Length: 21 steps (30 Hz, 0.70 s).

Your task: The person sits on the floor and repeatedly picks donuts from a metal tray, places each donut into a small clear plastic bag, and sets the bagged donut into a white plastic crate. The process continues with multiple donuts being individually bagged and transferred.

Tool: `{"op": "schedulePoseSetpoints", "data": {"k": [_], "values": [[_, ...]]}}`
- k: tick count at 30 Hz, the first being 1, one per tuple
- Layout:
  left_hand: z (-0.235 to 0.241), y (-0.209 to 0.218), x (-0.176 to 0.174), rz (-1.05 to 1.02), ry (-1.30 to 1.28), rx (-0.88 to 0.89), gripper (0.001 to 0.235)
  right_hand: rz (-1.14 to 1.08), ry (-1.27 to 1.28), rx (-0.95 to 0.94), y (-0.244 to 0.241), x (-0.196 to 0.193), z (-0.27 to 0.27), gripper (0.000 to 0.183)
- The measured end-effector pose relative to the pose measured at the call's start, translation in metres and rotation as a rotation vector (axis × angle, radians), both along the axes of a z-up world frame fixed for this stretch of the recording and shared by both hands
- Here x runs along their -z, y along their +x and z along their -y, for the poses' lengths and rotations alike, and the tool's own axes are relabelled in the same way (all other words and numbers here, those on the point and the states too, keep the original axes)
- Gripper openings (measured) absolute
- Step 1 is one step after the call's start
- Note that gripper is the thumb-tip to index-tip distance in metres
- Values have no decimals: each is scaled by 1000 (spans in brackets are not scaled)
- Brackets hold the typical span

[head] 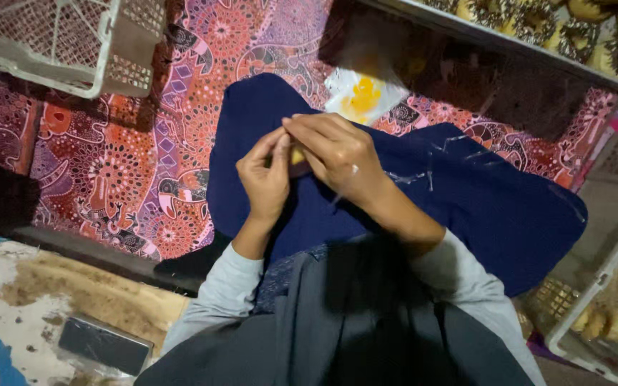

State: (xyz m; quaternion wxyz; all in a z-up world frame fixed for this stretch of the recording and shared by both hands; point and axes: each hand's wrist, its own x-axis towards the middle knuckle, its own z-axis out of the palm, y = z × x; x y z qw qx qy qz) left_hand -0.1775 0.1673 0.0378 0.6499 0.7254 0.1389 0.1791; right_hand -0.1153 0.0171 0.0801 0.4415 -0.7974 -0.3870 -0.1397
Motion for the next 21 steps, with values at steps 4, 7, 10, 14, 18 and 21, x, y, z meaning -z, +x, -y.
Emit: {"op": "schedulePoseSetpoints", "data": {"k": [4,7,10,14,18,21], "values": [[8,4,-5,-23,234,9,16,-189,-88,49,31,18,0,28],[16,2,-16,70,38,-99,16,-339,-297,279,51,18,10,21],[24,21,-32,125,-121,-193,19,-604,-208,167,60,19,29,35],[32,-5,-33,352,483,-20,20,-1244,421,-263,-17,79,23,55],[4,10,-9,-23,41,-247,36,-1331,439,-284,-4,121,8,40],[-21,8,21,-235,-473,-111,42,-1463,536,-289,-2,112,3,41]]}}
